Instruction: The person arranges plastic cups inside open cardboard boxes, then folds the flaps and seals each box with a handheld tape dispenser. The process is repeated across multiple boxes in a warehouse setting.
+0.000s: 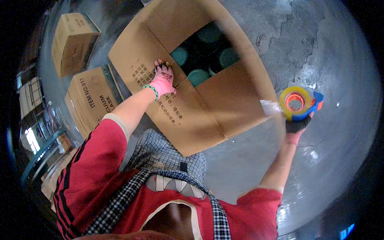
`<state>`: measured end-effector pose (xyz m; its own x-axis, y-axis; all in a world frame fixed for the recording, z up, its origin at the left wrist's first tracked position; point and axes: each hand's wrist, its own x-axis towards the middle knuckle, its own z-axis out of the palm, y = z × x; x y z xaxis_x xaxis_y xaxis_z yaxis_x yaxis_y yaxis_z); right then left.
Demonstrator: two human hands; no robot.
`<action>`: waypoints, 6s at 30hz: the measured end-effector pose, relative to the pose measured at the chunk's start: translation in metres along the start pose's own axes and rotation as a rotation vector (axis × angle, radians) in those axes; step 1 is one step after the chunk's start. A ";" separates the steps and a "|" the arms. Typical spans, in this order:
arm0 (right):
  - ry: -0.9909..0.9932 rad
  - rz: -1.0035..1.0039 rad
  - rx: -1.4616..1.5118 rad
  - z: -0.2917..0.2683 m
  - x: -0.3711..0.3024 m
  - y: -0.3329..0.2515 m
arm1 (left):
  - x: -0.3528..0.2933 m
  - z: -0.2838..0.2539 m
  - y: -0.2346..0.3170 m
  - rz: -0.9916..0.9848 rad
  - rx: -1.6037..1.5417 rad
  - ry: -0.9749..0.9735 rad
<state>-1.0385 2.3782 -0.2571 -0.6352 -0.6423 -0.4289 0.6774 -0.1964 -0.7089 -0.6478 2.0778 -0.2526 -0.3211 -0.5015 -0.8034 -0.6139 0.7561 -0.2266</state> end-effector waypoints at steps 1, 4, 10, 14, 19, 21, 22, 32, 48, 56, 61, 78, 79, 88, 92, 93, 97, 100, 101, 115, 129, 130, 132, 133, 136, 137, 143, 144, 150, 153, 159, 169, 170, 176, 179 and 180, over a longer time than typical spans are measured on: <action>0.095 0.104 -0.051 0.083 -0.016 -0.002 | -0.006 0.004 -0.008 0.017 -0.019 -0.036; 0.005 0.161 -0.468 0.131 -0.059 0.035 | -0.004 0.004 -0.006 -0.053 -0.088 -0.042; 0.261 0.068 -0.581 0.232 -0.084 0.193 | 0.001 -0.006 -0.005 -0.051 -0.052 -0.007; 0.271 0.002 -0.642 0.256 -0.086 0.199 | -0.002 -0.004 -0.011 -0.045 -0.045 -0.026; 0.346 0.025 -0.716 0.262 -0.080 0.196 | -0.014 -0.009 -0.024 0.088 -0.055 -0.023; 0.366 0.005 -0.716 0.245 -0.079 0.203 | -0.022 -0.013 -0.044 0.222 -0.112 0.071; 0.373 0.000 -0.715 0.244 -0.080 0.204 | -0.027 -0.020 -0.058 0.336 -0.108 0.131; -0.049 0.336 -1.183 0.301 -0.105 0.156 | 0.028 -0.016 -0.105 0.409 -0.130 0.355; -0.170 0.463 -1.533 0.318 -0.083 0.169 | 0.016 -0.002 -0.050 0.295 -2.255 -0.117; -0.247 0.415 -1.578 0.401 -0.036 0.188 | 0.155 -0.057 -0.303 0.338 -2.310 0.801; -0.188 0.468 -1.701 0.425 -0.012 0.214 | 0.210 -0.061 -0.291 -0.109 -1.194 0.439; -0.357 0.683 -1.659 0.459 0.007 0.200 | 0.184 -0.068 -0.240 -0.161 -0.755 0.559; -0.335 0.577 -1.613 0.445 -0.004 0.191 | 0.184 -0.067 -0.238 -0.196 -0.731 0.570; 0.042 0.668 -1.810 0.224 -0.189 0.044 | 0.149 -0.061 -0.213 -0.276 -0.293 0.759; 0.044 0.743 -1.822 0.160 -0.207 0.042 | 0.080 -0.010 -0.102 0.032 0.140 0.886; 0.018 0.691 -1.843 0.153 -0.201 0.053 | 0.065 0.011 -0.068 0.104 0.140 0.898; -0.040 0.638 -1.853 0.139 -0.178 0.094 | -0.026 0.039 0.085 0.199 -0.254 0.545; -0.112 0.613 -1.778 0.137 -0.170 0.105 | -0.030 0.046 0.136 -0.085 -0.499 0.523; -0.106 0.584 -1.750 0.142 -0.170 0.107 | -0.023 0.048 0.135 -0.146 -0.478 0.588; 0.011 0.583 -1.866 0.062 -0.201 0.136 | -0.027 0.040 0.119 0.157 -0.172 0.488; 0.256 0.154 -1.875 0.126 -0.247 0.271 | -0.052 0.024 0.092 1.213 0.000 0.273; 0.221 0.259 -1.847 0.136 -0.273 0.257 | -0.054 0.015 0.070 1.151 -0.081 0.430; 0.269 0.239 -1.961 0.165 -0.334 0.248 | -0.023 0.031 0.004 0.929 -0.052 0.539; 0.389 0.239 -1.899 0.175 -0.360 0.251 | 0.001 0.043 -0.040 1.034 -0.037 0.654; 0.835 0.375 -1.380 0.216 -0.423 0.259 | -0.004 0.030 -0.140 0.902 0.089 0.347; 0.961 0.436 -1.117 0.233 -0.433 0.261 | 0.000 0.031 -0.180 0.844 -0.005 0.335; 0.942 0.719 -0.903 0.263 -0.418 0.269 | -0.065 0.026 -0.473 0.011 -0.805 0.393; 0.844 0.717 -0.933 0.275 -0.403 0.264 | -0.078 0.054 -0.518 -0.145 -0.841 0.433; 0.349 0.515 -0.962 0.358 -0.261 0.251 | -0.200 0.317 -0.617 -0.284 -0.450 0.207; 0.206 0.423 -0.984 0.418 -0.199 0.276 | -0.261 0.388 -0.573 -0.353 -0.594 -0.006; -0.190 0.379 -1.463 0.601 -0.184 0.328 | -0.270 0.415 -0.522 -0.534 -1.461 -0.064; -0.080 0.537 -1.816 0.678 -0.102 0.399 | -0.100 0.268 -0.729 -0.223 -1.385 0.098; -0.045 0.506 -1.775 0.699 -0.090 0.407 | -0.065 0.270 -0.769 -0.358 -1.564 0.110; 0.252 0.446 -1.078 0.739 -0.069 0.406 | 0.057 0.061 -0.875 -0.078 -1.418 0.317; 0.347 0.427 -0.967 0.755 -0.049 0.419 | 0.151 0.005 -0.857 0.091 -1.540 0.222; 0.386 0.460 -0.997 0.755 -0.039 0.428 | 0.169 -0.017 -0.838 0.133 -1.515 0.182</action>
<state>-0.4442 1.7599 -0.1214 -0.5920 -0.1997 -0.7808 0.3902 0.7767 -0.4945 -0.2004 1.3523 -0.1890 -0.4433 -0.5958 -0.6697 -0.6736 -0.2716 0.6874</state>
